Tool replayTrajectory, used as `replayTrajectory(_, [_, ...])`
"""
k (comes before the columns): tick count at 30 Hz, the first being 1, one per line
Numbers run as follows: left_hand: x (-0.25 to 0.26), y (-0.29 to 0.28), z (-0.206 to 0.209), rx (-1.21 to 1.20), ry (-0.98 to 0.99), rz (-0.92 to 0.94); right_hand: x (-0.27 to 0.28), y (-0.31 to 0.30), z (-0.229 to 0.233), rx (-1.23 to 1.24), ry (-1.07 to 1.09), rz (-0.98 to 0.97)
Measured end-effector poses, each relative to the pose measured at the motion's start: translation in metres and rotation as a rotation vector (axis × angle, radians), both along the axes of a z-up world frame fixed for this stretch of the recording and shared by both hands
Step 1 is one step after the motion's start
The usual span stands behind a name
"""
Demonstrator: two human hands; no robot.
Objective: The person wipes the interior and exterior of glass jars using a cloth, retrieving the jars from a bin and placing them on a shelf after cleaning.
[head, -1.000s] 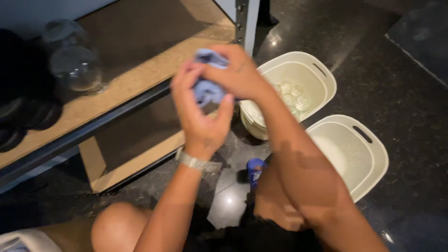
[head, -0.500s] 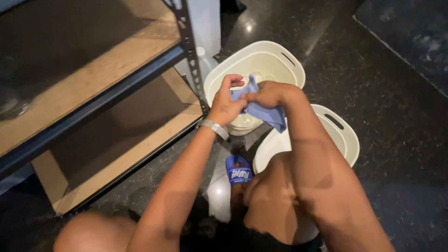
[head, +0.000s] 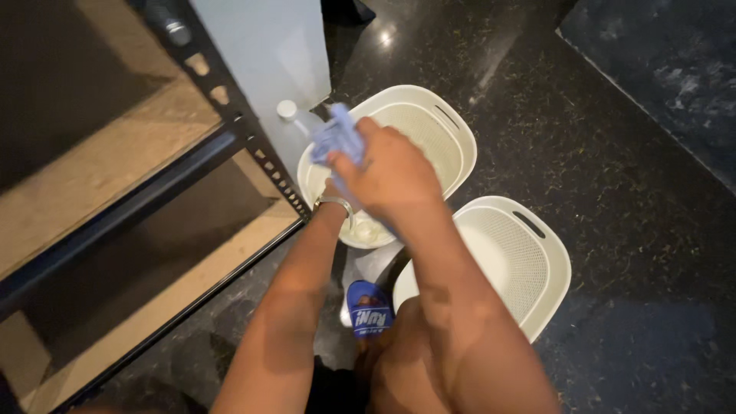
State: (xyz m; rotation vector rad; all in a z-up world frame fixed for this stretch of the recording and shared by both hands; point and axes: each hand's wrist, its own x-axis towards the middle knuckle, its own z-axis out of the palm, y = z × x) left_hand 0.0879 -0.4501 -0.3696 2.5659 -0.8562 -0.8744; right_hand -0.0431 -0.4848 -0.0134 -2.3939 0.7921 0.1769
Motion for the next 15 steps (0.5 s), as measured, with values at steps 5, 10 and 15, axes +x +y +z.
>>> replayTrajectory(5, [0.012,-0.026,-0.023,0.071,-0.032,-0.072,0.008,0.019,0.017,0.056,0.091,0.096])
replayTrajectory(10, [0.004,-0.037,-0.011,0.136,-0.067,-0.170,0.013,0.036,0.027,0.016,0.022,0.155])
replayTrajectory(15, [0.000,-0.044,-0.012,0.205,-0.103,-0.252,0.003,0.052,0.003,-0.074,-0.144,0.231])
